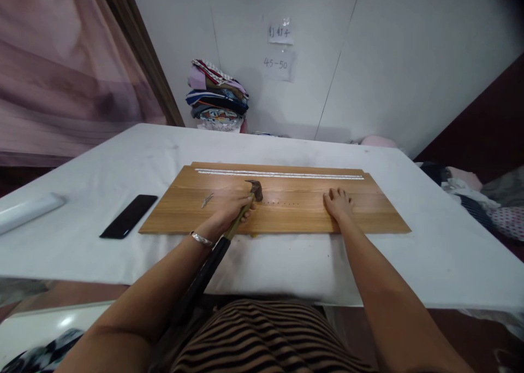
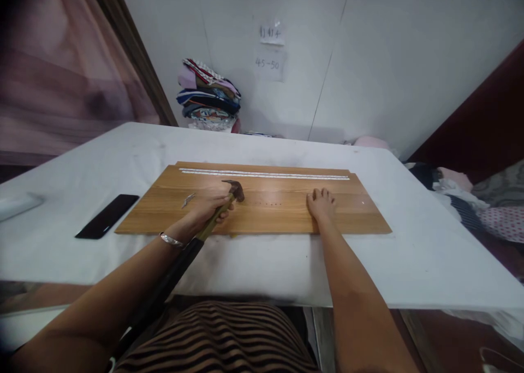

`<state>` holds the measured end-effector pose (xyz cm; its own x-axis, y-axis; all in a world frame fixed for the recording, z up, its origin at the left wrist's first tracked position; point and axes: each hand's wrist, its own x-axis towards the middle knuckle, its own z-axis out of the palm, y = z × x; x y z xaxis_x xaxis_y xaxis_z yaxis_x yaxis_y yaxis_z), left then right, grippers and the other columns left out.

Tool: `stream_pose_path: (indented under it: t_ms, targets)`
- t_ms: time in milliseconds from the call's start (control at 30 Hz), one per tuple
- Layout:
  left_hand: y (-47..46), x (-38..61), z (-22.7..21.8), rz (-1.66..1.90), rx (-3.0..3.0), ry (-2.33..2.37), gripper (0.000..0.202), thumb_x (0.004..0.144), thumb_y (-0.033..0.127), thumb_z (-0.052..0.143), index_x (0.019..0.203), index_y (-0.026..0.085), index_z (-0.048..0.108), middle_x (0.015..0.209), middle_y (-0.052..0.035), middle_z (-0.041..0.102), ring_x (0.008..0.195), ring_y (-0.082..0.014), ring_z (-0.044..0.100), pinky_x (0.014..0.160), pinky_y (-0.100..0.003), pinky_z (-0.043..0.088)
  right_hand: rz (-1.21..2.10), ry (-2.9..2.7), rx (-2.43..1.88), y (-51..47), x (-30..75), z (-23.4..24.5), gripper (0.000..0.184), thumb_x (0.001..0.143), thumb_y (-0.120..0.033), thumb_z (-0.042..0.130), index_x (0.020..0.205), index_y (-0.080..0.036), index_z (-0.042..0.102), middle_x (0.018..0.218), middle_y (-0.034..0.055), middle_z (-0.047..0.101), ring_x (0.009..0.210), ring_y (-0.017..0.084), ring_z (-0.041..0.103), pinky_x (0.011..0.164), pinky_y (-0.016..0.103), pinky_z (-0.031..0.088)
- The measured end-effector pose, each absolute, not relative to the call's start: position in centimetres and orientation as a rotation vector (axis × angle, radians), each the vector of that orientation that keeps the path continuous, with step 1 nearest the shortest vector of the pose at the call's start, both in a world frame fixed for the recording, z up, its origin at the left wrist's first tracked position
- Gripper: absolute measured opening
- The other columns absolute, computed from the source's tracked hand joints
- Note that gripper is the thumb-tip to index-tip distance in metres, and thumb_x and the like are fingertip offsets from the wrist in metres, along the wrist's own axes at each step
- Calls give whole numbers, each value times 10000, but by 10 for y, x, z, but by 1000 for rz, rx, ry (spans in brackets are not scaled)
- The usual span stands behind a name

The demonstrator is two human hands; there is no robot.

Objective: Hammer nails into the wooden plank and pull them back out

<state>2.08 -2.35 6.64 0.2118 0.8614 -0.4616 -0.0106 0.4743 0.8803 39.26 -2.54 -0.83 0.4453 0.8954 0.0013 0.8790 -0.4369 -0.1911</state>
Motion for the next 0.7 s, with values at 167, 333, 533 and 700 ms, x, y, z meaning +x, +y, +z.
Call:
stream_pose_path:
  t_ms: [167, 333, 533, 700]
  targets:
    - [-23, 21, 67, 761, 903, 1203, 154, 900, 284, 670, 922, 148, 602, 721, -16, 624, 456, -59, 457, 378, -172, 305, 154, -1562, -2524, -25, 393, -9, 524, 1048, -462, 294, 1367, -211, 627, 1580, 154, 477, 1476, 311, 357, 1180, 549, 278]
    - [-22, 22, 66, 745, 902, 1211, 166, 900, 296, 674, 886, 149, 599, 720, -20, 629, 453, -59, 456, 372, -174, 306, 154, -1555, -2520, -25, 393, -9, 530, 1046, -465, 291, 1373, -211, 623, 1562, 154, 494, 1468, 307, 360, 1177, 550, 278]
    - [-22, 23, 66, 764, 902, 1168, 193, 868, 308, 721, 912, 159, 607, 718, -13, 632, 464, -64, 462, 378, -174, 308, 142, -1568, -2533, -28, 391, -5, 540, 1050, -465, 275, 1381, -212, 620, 1573, 151, 487, 1469, 304, 358, 1180, 541, 280]
    - [-23, 22, 69, 740, 917, 1190, 176, 884, 307, 703, 869, 153, 618, 722, -19, 621, 476, -62, 457, 390, -177, 314, 160, -1555, -2535, -27, 391, -5, 541, 1047, -469, 281, 1385, -213, 618, 1593, 153, 466, 1478, 307, 349, 1184, 547, 274]
